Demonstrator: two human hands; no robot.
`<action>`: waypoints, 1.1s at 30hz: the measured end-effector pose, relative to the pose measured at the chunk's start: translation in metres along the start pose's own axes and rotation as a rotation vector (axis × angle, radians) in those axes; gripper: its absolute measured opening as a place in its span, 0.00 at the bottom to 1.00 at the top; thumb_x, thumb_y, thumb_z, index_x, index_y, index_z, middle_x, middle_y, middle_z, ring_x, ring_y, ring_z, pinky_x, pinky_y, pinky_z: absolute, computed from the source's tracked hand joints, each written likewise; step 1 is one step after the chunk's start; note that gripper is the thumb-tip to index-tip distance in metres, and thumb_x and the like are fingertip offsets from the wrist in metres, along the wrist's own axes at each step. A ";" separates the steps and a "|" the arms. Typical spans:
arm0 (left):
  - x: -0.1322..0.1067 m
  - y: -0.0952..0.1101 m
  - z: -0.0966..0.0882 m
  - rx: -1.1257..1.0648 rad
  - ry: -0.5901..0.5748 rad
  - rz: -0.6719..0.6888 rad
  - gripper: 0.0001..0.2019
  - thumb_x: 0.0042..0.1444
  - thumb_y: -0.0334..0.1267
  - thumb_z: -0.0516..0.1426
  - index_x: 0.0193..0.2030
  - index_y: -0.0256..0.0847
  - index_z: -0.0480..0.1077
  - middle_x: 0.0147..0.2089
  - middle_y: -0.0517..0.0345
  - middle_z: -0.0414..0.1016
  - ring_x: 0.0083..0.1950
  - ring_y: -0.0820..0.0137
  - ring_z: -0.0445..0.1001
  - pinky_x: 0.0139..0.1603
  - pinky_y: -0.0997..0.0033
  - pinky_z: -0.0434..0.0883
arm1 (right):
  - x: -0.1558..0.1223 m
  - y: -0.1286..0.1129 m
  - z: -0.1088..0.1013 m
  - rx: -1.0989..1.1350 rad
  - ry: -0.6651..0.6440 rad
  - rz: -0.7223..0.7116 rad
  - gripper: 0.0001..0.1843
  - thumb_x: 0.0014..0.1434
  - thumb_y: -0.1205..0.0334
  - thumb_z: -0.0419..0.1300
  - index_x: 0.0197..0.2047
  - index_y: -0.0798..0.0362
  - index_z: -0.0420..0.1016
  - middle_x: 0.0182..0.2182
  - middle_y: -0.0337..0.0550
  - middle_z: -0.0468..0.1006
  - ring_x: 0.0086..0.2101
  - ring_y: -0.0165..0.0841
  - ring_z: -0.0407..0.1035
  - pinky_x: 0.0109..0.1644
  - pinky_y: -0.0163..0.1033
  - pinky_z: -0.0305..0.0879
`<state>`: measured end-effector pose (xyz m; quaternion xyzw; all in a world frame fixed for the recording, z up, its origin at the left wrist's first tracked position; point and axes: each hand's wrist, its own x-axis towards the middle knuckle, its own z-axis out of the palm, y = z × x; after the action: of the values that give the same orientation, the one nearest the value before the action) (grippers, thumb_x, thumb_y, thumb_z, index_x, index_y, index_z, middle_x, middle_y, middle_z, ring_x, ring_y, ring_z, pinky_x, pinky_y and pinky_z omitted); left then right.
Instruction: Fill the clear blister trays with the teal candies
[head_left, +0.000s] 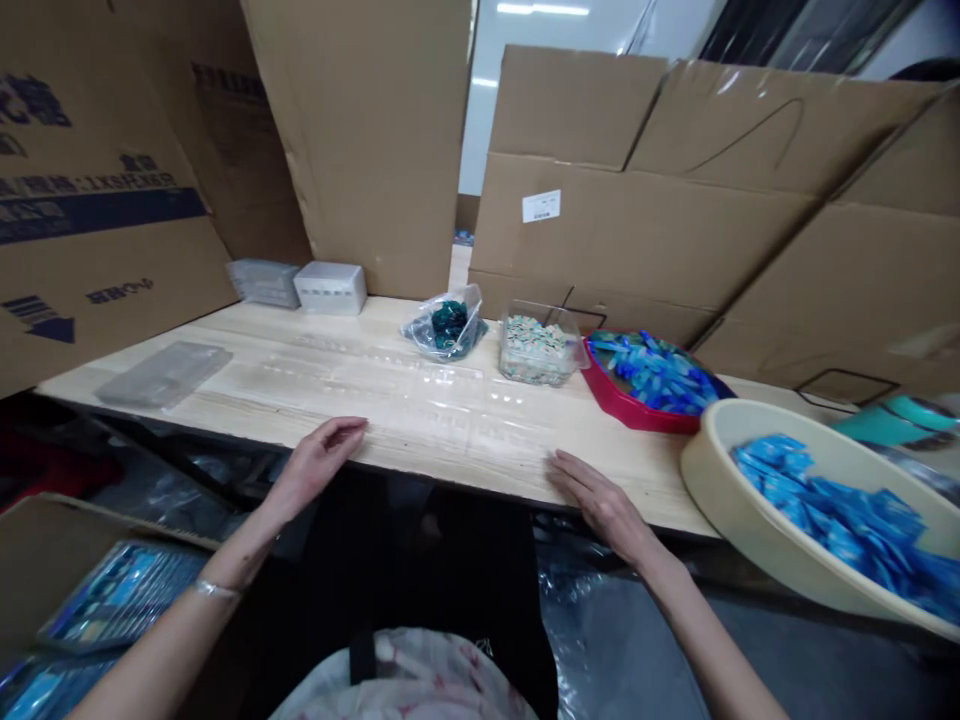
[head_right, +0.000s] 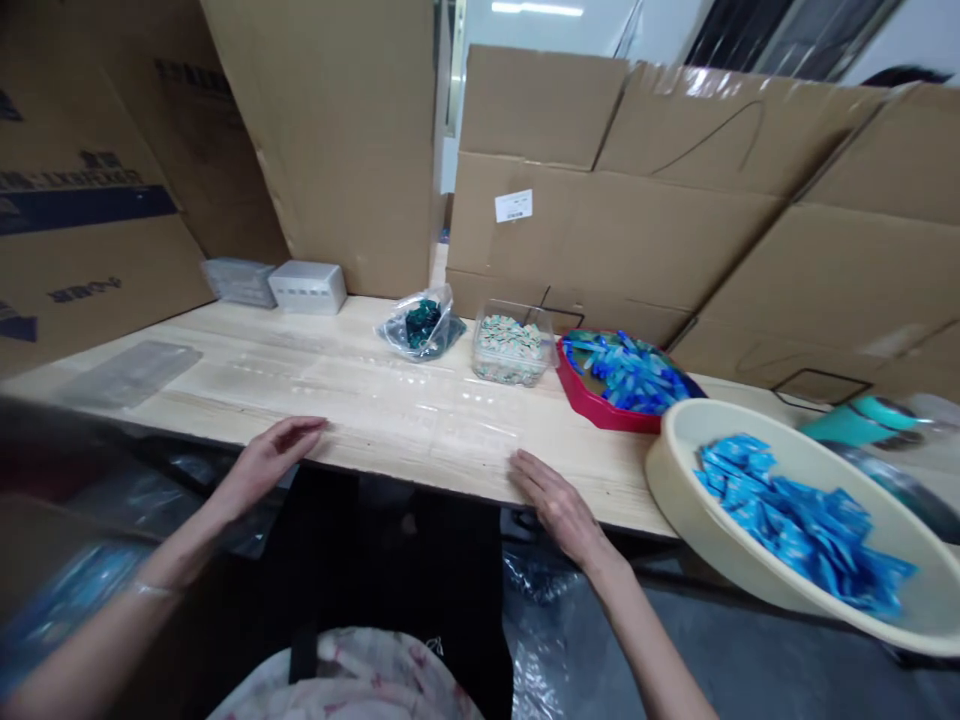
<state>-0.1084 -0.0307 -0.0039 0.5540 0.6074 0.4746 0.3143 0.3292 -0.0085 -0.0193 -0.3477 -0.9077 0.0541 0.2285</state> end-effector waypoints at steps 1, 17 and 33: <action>0.004 -0.005 -0.006 0.086 0.017 0.032 0.20 0.49 0.53 0.58 0.44 0.41 0.71 0.47 0.50 0.75 0.48 0.60 0.72 0.55 0.57 0.65 | 0.004 0.000 0.002 0.010 0.007 0.016 0.20 0.63 0.67 0.45 0.54 0.49 0.70 0.56 0.47 0.68 0.59 0.38 0.58 0.59 0.50 0.62; 0.108 -0.039 -0.012 0.768 -0.330 0.333 0.28 0.57 0.56 0.46 0.61 0.47 0.61 0.66 0.51 0.55 0.69 0.51 0.43 0.63 0.42 0.30 | 0.092 0.044 0.041 0.038 -0.005 0.450 0.31 0.60 0.41 0.48 0.58 0.53 0.65 0.62 0.54 0.57 0.63 0.46 0.46 0.64 0.54 0.45; 0.102 -0.045 -0.035 0.536 -0.278 0.357 0.26 0.56 0.54 0.51 0.59 0.47 0.65 0.64 0.50 0.61 0.68 0.56 0.49 0.64 0.50 0.27 | 0.097 0.056 0.083 -0.238 0.067 0.324 0.34 0.61 0.40 0.38 0.53 0.55 0.70 0.56 0.53 0.68 0.59 0.44 0.56 0.61 0.53 0.50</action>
<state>-0.1767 0.0629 -0.0189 0.7737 0.5553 0.2659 0.1493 0.2617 0.1026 -0.0712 -0.5154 -0.8318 -0.0288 0.2040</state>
